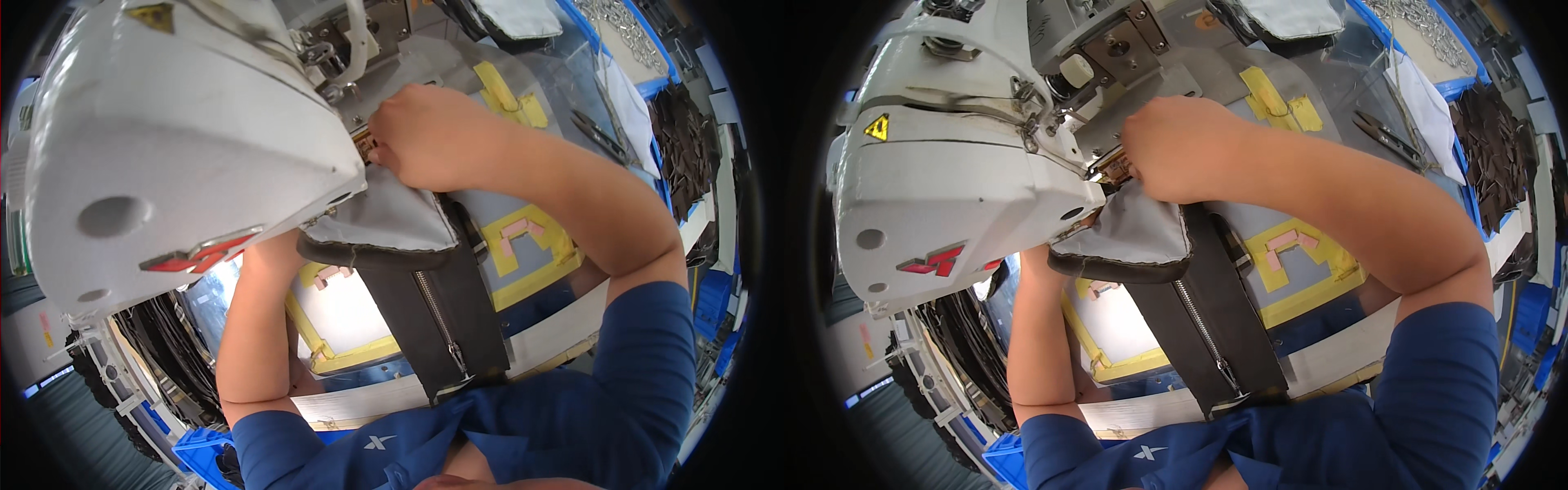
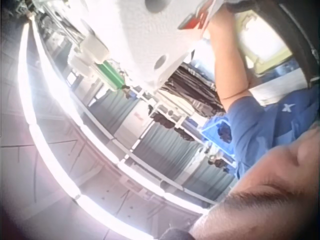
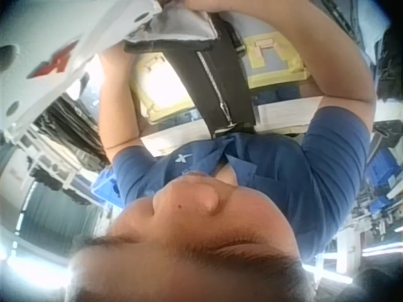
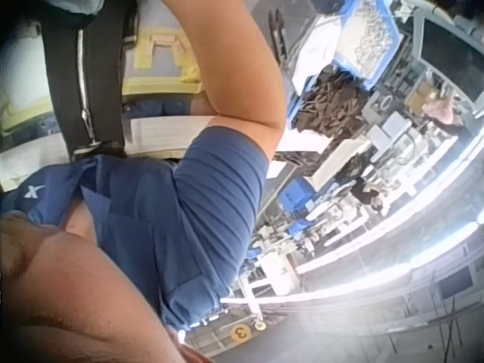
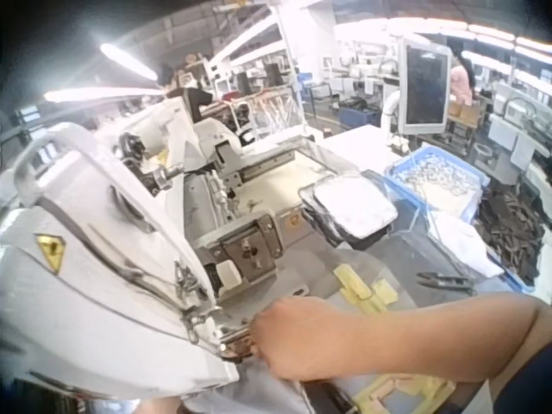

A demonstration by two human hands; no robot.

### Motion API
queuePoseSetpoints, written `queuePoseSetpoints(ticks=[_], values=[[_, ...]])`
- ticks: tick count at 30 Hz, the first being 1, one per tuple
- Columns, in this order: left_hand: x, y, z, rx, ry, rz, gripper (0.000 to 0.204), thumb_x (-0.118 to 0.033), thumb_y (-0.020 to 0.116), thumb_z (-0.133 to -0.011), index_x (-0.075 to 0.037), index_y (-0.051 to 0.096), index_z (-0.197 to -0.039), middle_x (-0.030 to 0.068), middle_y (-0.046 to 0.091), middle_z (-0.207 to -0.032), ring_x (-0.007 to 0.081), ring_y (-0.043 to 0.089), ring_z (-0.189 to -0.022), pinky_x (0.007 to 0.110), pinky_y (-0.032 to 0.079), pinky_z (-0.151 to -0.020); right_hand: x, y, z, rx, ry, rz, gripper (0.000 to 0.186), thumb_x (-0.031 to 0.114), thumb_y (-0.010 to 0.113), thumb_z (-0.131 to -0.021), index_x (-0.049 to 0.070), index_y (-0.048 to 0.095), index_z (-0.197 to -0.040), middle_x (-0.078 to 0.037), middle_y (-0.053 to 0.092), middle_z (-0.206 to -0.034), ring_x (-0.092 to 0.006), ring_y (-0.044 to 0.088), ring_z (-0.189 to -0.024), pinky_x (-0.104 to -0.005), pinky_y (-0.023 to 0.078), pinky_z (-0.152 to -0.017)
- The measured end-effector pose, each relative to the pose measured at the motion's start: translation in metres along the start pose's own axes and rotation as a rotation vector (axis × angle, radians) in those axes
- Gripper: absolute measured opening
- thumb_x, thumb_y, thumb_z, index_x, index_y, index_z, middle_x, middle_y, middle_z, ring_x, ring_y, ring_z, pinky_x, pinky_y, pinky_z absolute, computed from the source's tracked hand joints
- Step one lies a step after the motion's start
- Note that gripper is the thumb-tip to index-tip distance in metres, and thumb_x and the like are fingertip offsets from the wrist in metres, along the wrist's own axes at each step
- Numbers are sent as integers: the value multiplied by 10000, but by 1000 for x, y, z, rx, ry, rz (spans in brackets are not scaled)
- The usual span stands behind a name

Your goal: The person operates an industrial sewing machine to attach zippers to black fabric pouches. They align the zipper tape with the fabric edge, guide the material under the presser foot, and sew along the zipper line. The person handles multiple pouches sequentially, adjusting the fabric and zipper position for each stitch.

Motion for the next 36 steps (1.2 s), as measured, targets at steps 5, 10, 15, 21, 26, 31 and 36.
queuePoseSetpoints(ticks=[5, 10, 15, 21, 26, 31, 36], values=[[-37, -18, 10, 100, -149, -214, 368, -5, 777, -828, 25, 708, -1189, 156, 747, -1077, 319, 736, -1029, 456, 587, -846, -4, -8, 4, -11, 10, -44, 261, 237, 695, -920, -12, 755, -868, -215, 741, -864, -448, 726, -906, -538, 576, -820], [-135, -53, 22, 194, -133, -416, 515, -99, 900, -690, 29, 701, -1147, 249, 719, -1178, 454, 693, -1075, 486, 571, -930, -2, -14, 3, 128, 9, -58, 283, 244, 676, -922, -17, 766, -860, -221, 756, -928, -447, 732, -959, -530, 588, -852], [-162, -49, 23, 54, 279, -191, 527, -269, 973, -677, -6, 685, -1032, 227, 708, -1253, 434, 683, -1105, 479, 565, -944, -13, 0, 3, -80, -160, -1, 293, 223, 662, -931, -34, 749, -821, -234, 740, -876, -450, 724, -945, -547, 578, -843], [-143, -16, 16, 211, 349, -85, 601, -414, 932, -775, 7, 649, -1098, 236, 688, -1277, 421, 686, -1125, 467, 563, -966, 2, -6, 10, -184, -224, 71, 278, 208, 667, -950, -50, 721, -862, -262, 726, -853, -466, 714, -885, -557, 572, -815], [-140, -5, 20, 252, 332, -185, 706, -450, 874, -822, 39, 638, -1274, 235, 680, -1298, 407, 674, -1145, 449, 534, -1035, 3, -3, 11, -143, -194, 161, 193, 171, 659, -942, 2, 749, -956, -209, 751, -904, -433, 724, -904, -532, 576, -808], [-139, -5, 21, 391, 277, -242, 636, -426, 871, -820, 34, 670, -1210, 203, 678, -1215, 362, 671, -1072, 435, 539, -972, 16, -3, 13, -145, -320, 274, 188, 150, 665, -923, 106, 773, -1071, -127, 781, -989, -355, 743, -946, -476, 584, -824], [-140, -6, 23, 410, 268, -270, 553, -419, 869, -830, 26, 690, -1105, 200, 675, -1164, 337, 679, -1040, 424, 547, -929, 11, 9, 12, -143, -141, 232, 201, 181, 658, -938, 136, 776, -1094, -94, 790, -996, -308, 754, -948, -437, 584, -834]])
Point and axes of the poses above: each hand's wrist, its own z-axis away from the middle knuckle, its own y-axis out of the palm, x = y × z, the point moved 5 cm from there along -z, towards the middle knuckle
